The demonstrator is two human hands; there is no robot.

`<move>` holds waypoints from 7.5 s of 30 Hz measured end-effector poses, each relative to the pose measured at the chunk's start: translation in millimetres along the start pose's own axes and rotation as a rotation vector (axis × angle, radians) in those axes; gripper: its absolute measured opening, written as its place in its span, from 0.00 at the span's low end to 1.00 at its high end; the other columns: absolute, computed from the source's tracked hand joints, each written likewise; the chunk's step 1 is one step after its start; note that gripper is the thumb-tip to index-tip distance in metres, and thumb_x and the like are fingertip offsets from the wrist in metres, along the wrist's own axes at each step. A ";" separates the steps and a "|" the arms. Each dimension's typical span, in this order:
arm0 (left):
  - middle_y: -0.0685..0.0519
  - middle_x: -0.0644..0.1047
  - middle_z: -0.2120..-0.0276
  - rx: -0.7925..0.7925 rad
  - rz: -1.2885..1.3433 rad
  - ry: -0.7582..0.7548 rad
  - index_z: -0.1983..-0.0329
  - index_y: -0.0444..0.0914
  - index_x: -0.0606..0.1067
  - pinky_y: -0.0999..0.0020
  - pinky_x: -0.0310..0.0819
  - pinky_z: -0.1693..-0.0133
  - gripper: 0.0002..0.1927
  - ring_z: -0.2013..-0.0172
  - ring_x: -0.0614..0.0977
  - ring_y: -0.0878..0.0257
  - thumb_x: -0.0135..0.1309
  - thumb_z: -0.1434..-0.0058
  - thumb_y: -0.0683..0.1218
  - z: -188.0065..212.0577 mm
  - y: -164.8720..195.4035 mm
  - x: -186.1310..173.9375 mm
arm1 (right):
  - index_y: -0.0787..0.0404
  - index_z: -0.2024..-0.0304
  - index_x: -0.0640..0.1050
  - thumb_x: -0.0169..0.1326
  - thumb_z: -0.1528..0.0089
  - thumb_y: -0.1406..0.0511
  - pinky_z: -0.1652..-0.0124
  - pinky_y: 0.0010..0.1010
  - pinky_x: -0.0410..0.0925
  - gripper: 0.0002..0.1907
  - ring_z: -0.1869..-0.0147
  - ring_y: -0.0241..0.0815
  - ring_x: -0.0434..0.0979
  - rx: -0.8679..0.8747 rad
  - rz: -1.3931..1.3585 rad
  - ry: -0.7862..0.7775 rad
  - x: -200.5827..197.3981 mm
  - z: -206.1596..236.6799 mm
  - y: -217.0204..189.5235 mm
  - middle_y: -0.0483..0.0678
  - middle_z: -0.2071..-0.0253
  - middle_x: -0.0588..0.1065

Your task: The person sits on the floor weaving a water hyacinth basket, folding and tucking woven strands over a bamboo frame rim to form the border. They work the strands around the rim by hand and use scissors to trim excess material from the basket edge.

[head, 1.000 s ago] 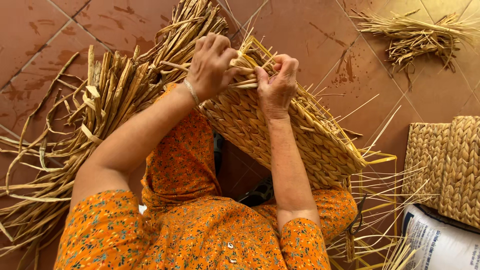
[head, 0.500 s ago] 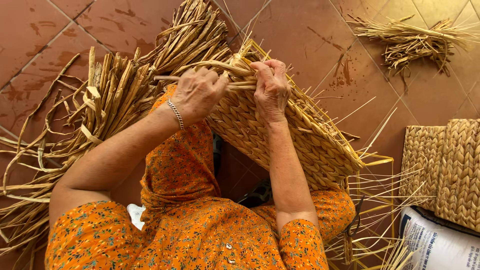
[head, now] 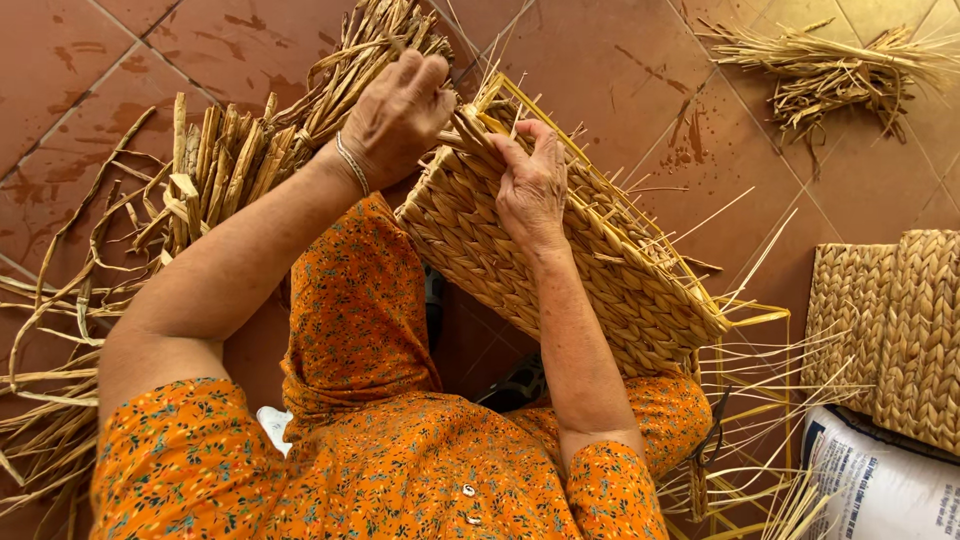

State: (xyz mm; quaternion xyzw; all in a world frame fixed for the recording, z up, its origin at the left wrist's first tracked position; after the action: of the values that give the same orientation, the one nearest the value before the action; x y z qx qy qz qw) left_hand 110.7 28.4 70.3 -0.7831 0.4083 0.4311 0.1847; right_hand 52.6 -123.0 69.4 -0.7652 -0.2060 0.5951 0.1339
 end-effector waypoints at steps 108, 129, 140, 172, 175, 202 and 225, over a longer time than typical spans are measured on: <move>0.55 0.81 0.69 -1.224 1.756 -0.150 0.58 0.39 0.80 0.72 0.74 0.69 0.10 0.72 0.78 0.69 0.65 0.37 0.49 -3.6 -30.4 66.0 | 0.51 0.40 0.76 0.63 0.41 0.67 0.47 0.40 0.64 0.26 0.48 0.44 0.73 -0.158 -0.005 0.117 -7.4 7.9 -14.2 0.44 0.50 0.77; 0.46 0.83 0.75 -1.692 1.650 0.799 0.73 0.31 0.80 0.69 0.81 0.73 0.03 0.78 0.83 0.61 0.64 0.46 0.34 46.3 -26.1 95.2 | 0.55 0.36 0.73 0.60 0.39 0.74 0.58 0.27 0.77 0.28 0.61 0.31 0.72 0.082 -0.324 -0.049 -8.2 13.8 27.8 0.47 0.57 0.73; 0.47 0.82 0.74 -1.467 1.856 0.638 0.68 0.34 0.78 0.68 0.77 0.77 0.02 0.78 0.83 0.60 0.59 0.41 0.38 49.1 -33.1 106.5 | 0.61 0.53 0.81 0.60 0.34 0.73 0.47 0.33 0.73 0.08 0.45 0.40 0.76 0.389 -0.139 0.663 -166.3 177.5 123.3 0.48 0.45 0.78; 0.44 0.68 0.30 -0.406 0.935 -0.098 0.22 0.35 0.60 0.60 0.68 0.36 0.48 0.37 0.71 0.54 0.63 0.39 0.60 -3.4 54.4 -99.4 | 0.52 0.25 0.40 0.64 0.50 0.39 0.30 0.54 0.53 0.65 0.23 0.58 0.55 0.922 -1.015 0.657 -92.4 198.0 244.2 0.59 0.26 0.54; 0.35 0.58 0.25 -0.060 0.588 -0.051 0.25 0.37 0.63 0.48 0.52 0.30 0.52 0.32 0.63 0.45 0.68 0.48 0.64 -18.8 119.1 -124.4 | 0.49 0.23 0.38 0.52 0.41 0.36 0.29 0.51 0.49 0.58 0.20 0.53 0.51 0.894 -1.304 0.506 -62.2 173.2 233.9 0.53 0.22 0.52; 0.42 0.75 0.46 0.334 1.005 -0.311 0.32 0.35 0.63 0.56 0.77 0.47 0.32 0.47 0.79 0.46 0.62 0.35 0.47 -7.8 299.7 -127.3 | 0.64 0.39 0.70 0.67 0.43 0.50 0.43 0.38 0.76 0.39 0.44 0.43 0.82 0.693 -0.802 0.492 -145.0 309.6 69.3 0.53 0.48 0.80; 0.49 0.84 0.72 0.191 0.795 -1.410 0.67 0.34 0.83 0.68 0.82 0.68 0.05 0.72 0.87 0.62 0.65 0.46 0.39 -130.6 326.3 38.1 | 0.55 0.44 0.81 0.62 0.34 0.73 0.56 0.28 0.76 0.17 0.50 0.41 0.75 0.292 0.034 0.623 -207.4 298.2 6.4 0.50 0.48 0.71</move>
State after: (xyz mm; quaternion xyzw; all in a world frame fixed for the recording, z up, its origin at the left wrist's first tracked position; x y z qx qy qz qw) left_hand -70.2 -268.9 132.4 -0.1050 0.4788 0.8193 0.2975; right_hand -277.3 -239.0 167.6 -0.8862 -0.0548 0.3583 0.2886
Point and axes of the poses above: each hand's wrist, its own z-axis away from the middle knuckle, its own x-axis out of the palm, y = z × x, the point moved 9 cm from there along -z, towards the middle knuckle
